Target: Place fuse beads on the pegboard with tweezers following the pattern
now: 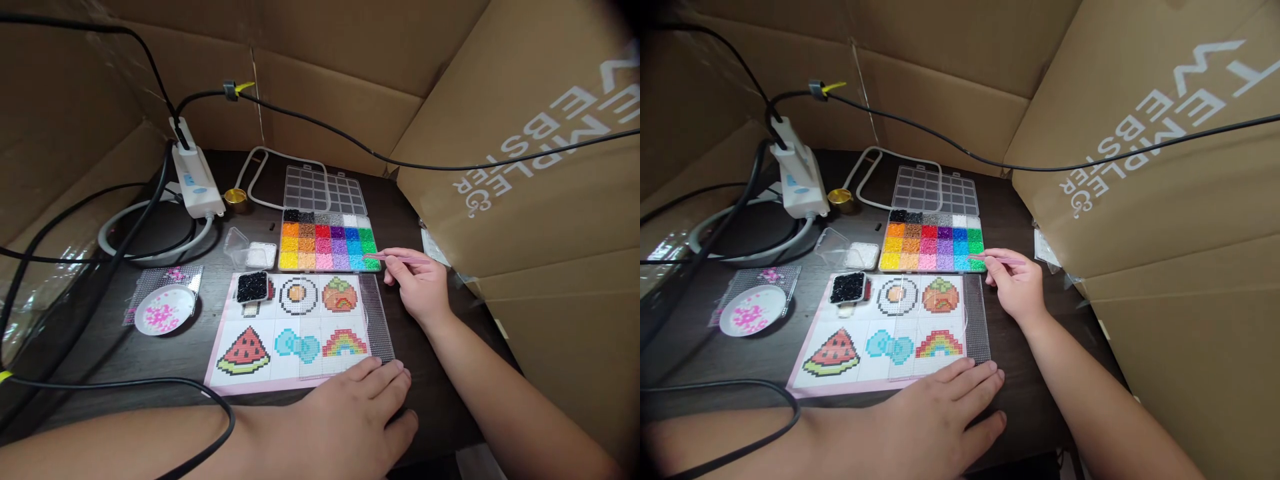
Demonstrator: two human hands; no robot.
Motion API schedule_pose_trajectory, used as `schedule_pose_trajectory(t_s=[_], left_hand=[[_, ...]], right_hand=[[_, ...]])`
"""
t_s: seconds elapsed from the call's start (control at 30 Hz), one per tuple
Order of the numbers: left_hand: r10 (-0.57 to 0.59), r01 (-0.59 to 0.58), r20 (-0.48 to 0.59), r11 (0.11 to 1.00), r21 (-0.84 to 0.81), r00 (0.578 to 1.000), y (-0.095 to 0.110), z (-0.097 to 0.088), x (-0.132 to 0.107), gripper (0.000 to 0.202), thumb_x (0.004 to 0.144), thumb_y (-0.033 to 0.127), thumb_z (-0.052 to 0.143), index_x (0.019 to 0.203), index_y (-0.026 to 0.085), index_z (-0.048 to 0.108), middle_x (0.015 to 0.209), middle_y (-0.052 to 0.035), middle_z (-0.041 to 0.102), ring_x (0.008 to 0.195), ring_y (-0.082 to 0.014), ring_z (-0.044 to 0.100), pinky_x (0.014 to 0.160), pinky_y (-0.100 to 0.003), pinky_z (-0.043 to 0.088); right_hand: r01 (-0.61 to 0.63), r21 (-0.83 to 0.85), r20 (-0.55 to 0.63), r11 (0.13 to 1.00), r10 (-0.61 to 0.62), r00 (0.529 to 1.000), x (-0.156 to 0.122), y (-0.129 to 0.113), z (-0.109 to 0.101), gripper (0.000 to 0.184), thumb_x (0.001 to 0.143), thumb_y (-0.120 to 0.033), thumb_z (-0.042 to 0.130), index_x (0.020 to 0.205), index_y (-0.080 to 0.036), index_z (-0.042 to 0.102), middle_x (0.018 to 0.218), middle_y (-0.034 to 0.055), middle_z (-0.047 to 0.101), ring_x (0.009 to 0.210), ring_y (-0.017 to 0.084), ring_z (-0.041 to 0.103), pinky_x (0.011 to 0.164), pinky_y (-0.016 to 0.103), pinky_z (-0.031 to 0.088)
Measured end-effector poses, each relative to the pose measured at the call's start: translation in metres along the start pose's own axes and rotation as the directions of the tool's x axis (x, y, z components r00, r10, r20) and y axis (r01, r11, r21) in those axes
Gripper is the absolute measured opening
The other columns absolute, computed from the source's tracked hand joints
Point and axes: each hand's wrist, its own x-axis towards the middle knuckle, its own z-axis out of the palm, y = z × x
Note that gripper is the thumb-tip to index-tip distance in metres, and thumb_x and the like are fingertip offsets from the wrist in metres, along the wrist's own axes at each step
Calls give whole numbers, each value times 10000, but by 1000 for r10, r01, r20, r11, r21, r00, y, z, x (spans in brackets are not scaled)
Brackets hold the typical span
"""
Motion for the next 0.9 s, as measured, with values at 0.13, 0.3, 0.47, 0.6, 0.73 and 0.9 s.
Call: schedule_pose_trajectory(t_s=[0.13, 0.3, 0.47, 0.6, 0.73, 0.9], left_hand=[[-2, 4, -48, 999, 39, 999, -1, 6, 3, 426, 993, 383, 364, 1320, 204, 570, 1446, -145, 514, 1365, -270, 463, 1107, -408, 345], [-5, 8, -64, 999, 44, 998, -2, 7, 3, 418, 997, 365, 349, 1309, 214, 582, 1444, -140, 518, 1359, -261, 468, 1103, -401, 345], [-1, 1, -8, 1000, 1, 1000, 0, 1, 1, 571, 933, 539, 453, 1361, 169, 533, 1487, -179, 458, 1405, -298, 402, 1137, -425, 313], [-8, 8, 13, 999, -43, 1000, 0, -7, 0, 612, 924, 555, 465, 1375, 144, 515, 1501, -183, 439, 1431, -291, 366, 1154, -423, 304], [-6, 8, 34, 998, -63, 999, -2, -15, 2, 598, 928, 545, 456, 1364, 141, 524, 1495, -184, 447, 1429, -290, 373, 1157, -413, 301], [-5, 8, 45, 997, -75, 999, -2, -17, 1, 605, 922, 537, 464, 1368, 134, 522, 1494, -187, 449, 1424, -294, 380, 1154, -420, 301]], right_hand=[[-21, 26, -19, 999, 22, 1000, 3, 3, 1, 202, 835, -341, 707, 932, -165, 730, 635, 21, 674, 499, 119, 556, 490, 264, 469], [-47, 87, -42, 995, 51, 998, 5, 6, 1, 211, 815, -344, 730, 929, -166, 717, 715, 37, 707, 479, 102, 538, 464, 259, 460], [-25, 100, -29, 995, 28, 999, 5, 8, 0, 208, 827, -345, 718, 948, -175, 717, 744, 39, 716, 488, 107, 540, 469, 267, 462], [0, 89, -25, 996, 2, 1000, 5, 7, 0, 180, 829, -337, 720, 926, -186, 728, 763, 41, 724, 488, 105, 543, 464, 265, 452], [0, 105, -26, 995, 3, 1000, 5, 5, 0, 160, 824, -314, 730, 923, -188, 731, 779, 43, 735, 482, 92, 534, 464, 254, 444], [-24, 86, -36, 996, 28, 999, 5, 7, -1, 196, 812, -330, 739, 934, -176, 726, 739, 39, 720, 476, 95, 533, 459, 254, 446]])
